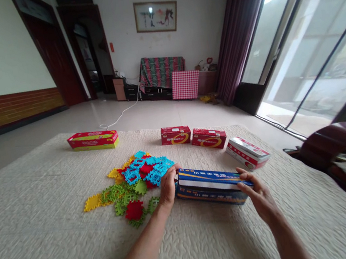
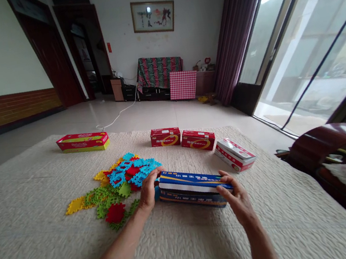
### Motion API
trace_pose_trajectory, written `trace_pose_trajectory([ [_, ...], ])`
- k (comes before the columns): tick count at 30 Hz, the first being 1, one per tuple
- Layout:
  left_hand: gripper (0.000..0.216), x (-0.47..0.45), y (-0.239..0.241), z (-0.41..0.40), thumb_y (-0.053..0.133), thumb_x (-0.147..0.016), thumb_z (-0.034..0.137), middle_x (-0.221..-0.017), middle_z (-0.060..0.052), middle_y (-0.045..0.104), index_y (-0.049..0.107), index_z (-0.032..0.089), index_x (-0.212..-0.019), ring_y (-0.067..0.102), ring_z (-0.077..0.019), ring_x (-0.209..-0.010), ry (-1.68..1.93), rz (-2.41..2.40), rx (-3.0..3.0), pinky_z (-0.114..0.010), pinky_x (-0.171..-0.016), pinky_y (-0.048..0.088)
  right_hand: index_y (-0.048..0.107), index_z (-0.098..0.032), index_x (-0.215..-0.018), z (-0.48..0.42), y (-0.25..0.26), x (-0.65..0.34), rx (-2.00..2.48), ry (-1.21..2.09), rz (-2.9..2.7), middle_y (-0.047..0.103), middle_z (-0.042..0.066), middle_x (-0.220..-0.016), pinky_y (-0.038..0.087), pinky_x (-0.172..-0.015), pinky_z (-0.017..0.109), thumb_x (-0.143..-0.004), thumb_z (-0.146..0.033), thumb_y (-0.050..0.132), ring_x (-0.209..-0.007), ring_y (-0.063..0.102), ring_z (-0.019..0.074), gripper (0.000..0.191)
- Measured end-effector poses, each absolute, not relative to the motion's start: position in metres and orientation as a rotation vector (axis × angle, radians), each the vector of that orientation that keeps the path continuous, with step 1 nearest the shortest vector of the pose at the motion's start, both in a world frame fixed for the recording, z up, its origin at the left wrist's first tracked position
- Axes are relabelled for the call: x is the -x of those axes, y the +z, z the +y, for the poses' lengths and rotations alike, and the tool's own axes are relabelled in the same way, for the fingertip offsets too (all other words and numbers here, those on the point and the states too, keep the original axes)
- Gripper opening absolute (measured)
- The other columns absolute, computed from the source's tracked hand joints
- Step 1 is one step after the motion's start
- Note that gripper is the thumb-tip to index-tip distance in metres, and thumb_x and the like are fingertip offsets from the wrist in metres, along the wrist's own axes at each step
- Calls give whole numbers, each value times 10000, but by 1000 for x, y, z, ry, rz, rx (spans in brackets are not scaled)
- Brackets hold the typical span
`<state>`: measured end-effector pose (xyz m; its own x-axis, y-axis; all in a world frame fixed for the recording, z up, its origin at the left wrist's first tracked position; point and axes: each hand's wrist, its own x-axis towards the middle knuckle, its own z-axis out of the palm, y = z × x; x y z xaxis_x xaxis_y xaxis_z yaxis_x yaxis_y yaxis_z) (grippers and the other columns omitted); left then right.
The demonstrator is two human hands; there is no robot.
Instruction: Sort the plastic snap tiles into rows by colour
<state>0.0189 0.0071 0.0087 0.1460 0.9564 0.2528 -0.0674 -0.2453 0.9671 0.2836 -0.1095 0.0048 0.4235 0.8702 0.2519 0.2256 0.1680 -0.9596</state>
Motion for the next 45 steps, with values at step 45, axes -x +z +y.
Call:
trace_pose_trajectory([
  [45,487,0,15,2,377,-908,479,-1248,-88,616,599,163,-1204,529,-232,-1198,1126,868,-1839,-364,-1060,369,557,-228,-974,-103,-8,-273,1404,377,-1114,470,104,-1391,398,-971,441,-740,-480,646,-1212,475,319,355],
])
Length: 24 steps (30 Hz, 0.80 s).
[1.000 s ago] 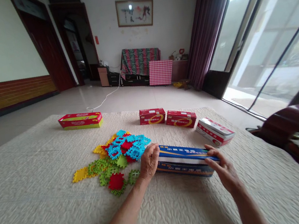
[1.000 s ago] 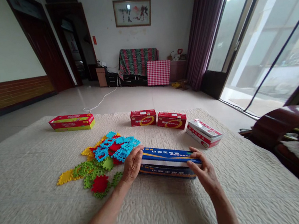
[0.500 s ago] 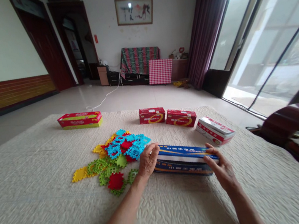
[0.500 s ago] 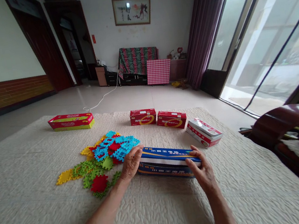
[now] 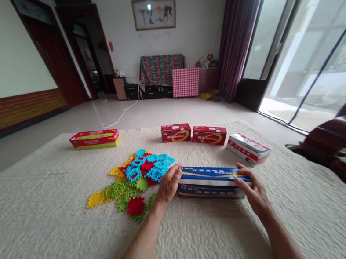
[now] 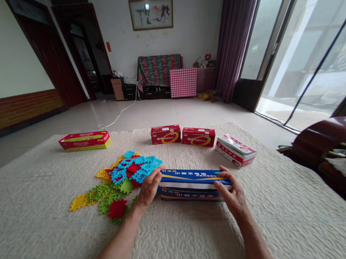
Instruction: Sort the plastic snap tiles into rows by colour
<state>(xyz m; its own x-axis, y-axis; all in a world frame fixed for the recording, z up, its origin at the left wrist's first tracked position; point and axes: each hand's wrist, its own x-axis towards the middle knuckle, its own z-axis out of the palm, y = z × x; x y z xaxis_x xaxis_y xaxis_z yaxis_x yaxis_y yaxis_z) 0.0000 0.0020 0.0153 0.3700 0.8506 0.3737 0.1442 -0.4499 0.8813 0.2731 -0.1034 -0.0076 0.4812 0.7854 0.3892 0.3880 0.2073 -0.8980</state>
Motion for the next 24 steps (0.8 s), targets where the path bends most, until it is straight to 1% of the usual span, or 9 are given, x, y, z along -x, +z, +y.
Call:
trace_pose_trajectory([
  [5,489,6,10,-6,446,-865,376,-1322,-76,566,537,148,-1288,510,-231,-1225,1099,757,-1651,-389,-1085,355,566,-222,-966,-103,-8,-269,1377,334,-1096,492,109,-1370,373,-995,453,-735,-479,641,-1193,493,312,353],
  [9,505,6,9,-13,497,-799,306,-1309,-75,577,552,155,-1278,507,-247,-1229,1103,786,-1623,-421,-1082,364,571,-216,-960,-105,-8,-267,1361,336,-1083,498,109,-1367,374,-993,454,-723,-482,642,-1190,497,312,363],
  [14,449,13,16,-28,502,-815,330,-1290,-82,591,600,172,-1224,500,-246,-1240,1167,845,-1781,-420,-1091,357,574,-215,-957,-113,-7,-262,1341,384,-1068,516,113,-1349,412,-956,442,-713,-503,652,-1191,500,316,385],
  [19,428,28,13,-39,469,-858,351,-1300,-99,580,588,176,-1230,505,-236,-1237,1222,825,-1903,-413,-1086,363,577,-214,-975,-126,-2,-249,1349,419,-1102,507,117,-1356,432,-938,442,-711,-529,653,-1175,512,320,418],
  [22,439,30,7,-41,462,-849,334,-1322,-107,558,576,164,-1237,485,-233,-1256,1258,814,-1958,-403,-1093,355,572,-218,-986,-132,0,-244,1353,418,-1130,493,116,-1370,431,-947,442,-720,-529,647,-1201,492,321,416],
  [24,439,30,4,-42,467,-834,313,-1335,-101,546,572,167,-1234,464,-228,-1273,1286,808,-1979,-392,-1101,344,570,-218,-994,-135,0,-242,1356,401,-1140,488,119,-1373,409,-975,454,-729,-519,642,-1220,474,321,407],
])
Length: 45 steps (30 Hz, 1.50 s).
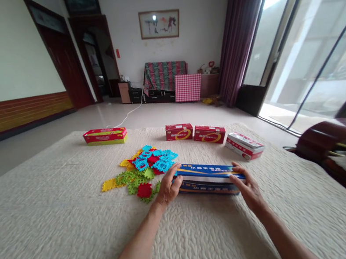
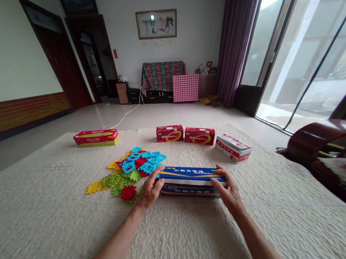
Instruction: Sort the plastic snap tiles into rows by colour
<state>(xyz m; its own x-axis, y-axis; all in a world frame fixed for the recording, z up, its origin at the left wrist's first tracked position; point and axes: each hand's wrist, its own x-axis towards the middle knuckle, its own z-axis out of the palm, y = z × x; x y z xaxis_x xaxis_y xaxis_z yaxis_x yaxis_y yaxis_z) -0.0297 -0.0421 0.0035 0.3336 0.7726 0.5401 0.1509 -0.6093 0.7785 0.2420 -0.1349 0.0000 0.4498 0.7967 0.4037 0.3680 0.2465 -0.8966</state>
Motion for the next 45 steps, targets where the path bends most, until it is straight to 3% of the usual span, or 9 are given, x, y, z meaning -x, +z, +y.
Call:
trace_pose_trajectory([
  [14,412,40,-6,-25,427,-807,257,-1255,-69,606,605,170,-1168,519,-238,-1207,1437,857,-1837,-395,-1077,367,545,-262,-1209,-143,-4,-240,1350,425,-1486,382,71,-1459,268,-1108,471,-832,-460,537,-1341,343,281,426],
  [29,458,44,-8,-25,421,-821,262,-1275,-68,592,549,165,-1250,522,-241,-1198,1398,863,-1919,-396,-1066,378,613,-281,-1161,-149,1,-237,1349,439,-1462,465,50,-1397,323,-1086,447,-832,-489,524,-1320,378,275,400],
  [34,454,43,-9,-25,422,-817,262,-1269,-67,596,553,163,-1240,529,-242,-1189,1398,860,-1876,-403,-1067,381,630,-284,-1150,-151,1,-240,1366,437,-1499,431,47,-1426,331,-1078,460,-836,-462,527,-1313,387,282,376],
  [38,427,42,-9,-24,440,-817,276,-1295,-70,576,564,167,-1211,504,-241,-1222,1397,843,-1834,-399,-1084,360,634,-278,-1137,-153,-1,-237,1383,422,-1511,395,46,-1454,314,-1089,456,-838,-466,533,-1321,375,280,367],
  [45,333,36,-6,-23,413,-883,375,-1240,-86,599,608,170,-1059,520,-223,-1197,1462,913,-1823,-385,-1070,361,632,-233,-1038,-145,-13,-210,1383,276,-1231,459,81,-1393,283,-1096,467,-888,-477,439,-1286,413,261,345],
])
